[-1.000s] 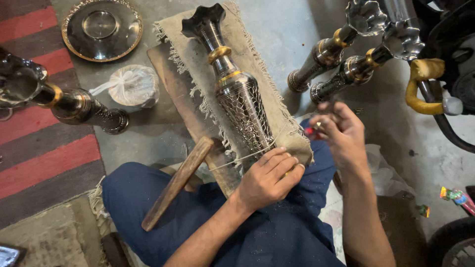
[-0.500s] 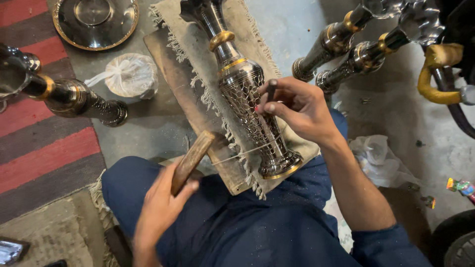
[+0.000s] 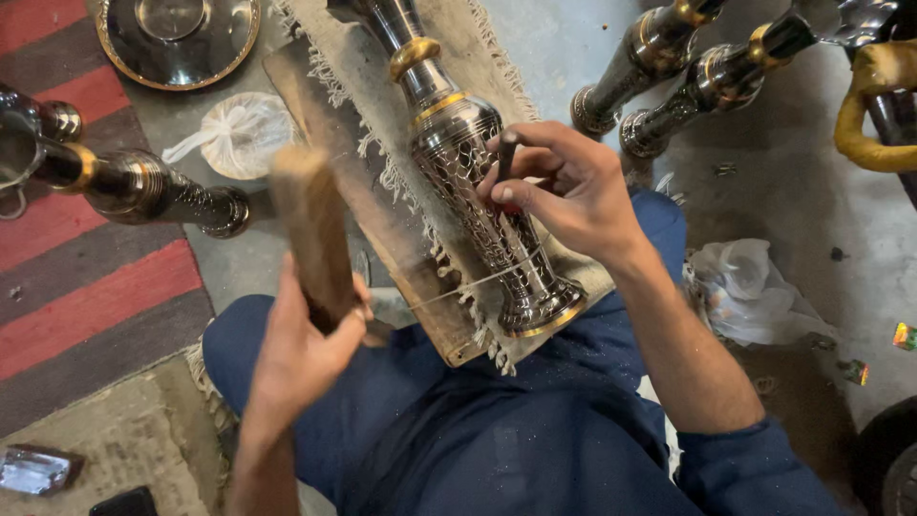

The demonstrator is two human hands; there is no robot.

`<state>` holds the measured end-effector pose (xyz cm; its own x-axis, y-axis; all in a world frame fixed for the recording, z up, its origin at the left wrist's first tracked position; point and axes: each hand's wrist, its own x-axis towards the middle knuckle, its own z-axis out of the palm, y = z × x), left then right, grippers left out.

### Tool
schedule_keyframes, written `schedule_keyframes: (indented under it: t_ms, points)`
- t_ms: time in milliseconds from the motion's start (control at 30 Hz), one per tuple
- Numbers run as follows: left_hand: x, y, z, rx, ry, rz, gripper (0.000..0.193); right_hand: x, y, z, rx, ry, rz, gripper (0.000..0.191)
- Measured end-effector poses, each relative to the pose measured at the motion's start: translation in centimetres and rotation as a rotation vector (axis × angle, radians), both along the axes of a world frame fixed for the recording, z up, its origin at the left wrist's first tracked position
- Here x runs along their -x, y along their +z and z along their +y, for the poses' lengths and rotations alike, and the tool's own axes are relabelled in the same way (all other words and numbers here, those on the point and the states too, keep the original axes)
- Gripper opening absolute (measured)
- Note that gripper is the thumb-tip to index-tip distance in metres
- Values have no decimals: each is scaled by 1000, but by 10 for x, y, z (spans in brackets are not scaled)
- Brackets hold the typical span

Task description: The person sits on the floor with an ornate metal vase held on a padded board across their lap. They hold a small punch against the vase's decorated surface and strike it with a wooden mallet, repositioning the punch repeatedly to work the pattern, occasionally steadying or turning the vase.

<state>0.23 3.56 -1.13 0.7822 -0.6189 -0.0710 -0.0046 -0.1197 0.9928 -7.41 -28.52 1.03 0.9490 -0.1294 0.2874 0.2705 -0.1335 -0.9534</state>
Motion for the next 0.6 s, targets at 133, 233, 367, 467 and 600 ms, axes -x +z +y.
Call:
schedule_keyframes:
  t_ms: [133, 233, 367, 467, 600]
  points:
    - [-25, 41, -11, -328, -50, -204, 49, -4, -4, -3, 28, 6, -19, 42]
    - [-40, 69, -20, -488, -79, -394, 61, -4, -5, -2, 6, 7, -1, 42]
    - [-52, 98, -30, -552, -139, -654, 72, -4, -5, -1, -12, 5, -23, 43]
    - [-55, 112, -36, -634, -175, -932, 73, -5, -5, -1, 26, 2, -32, 43]
    - [-60, 118, -46, -526, -186, -826, 77, -3, -4, 0, 97, -54, 5, 44]
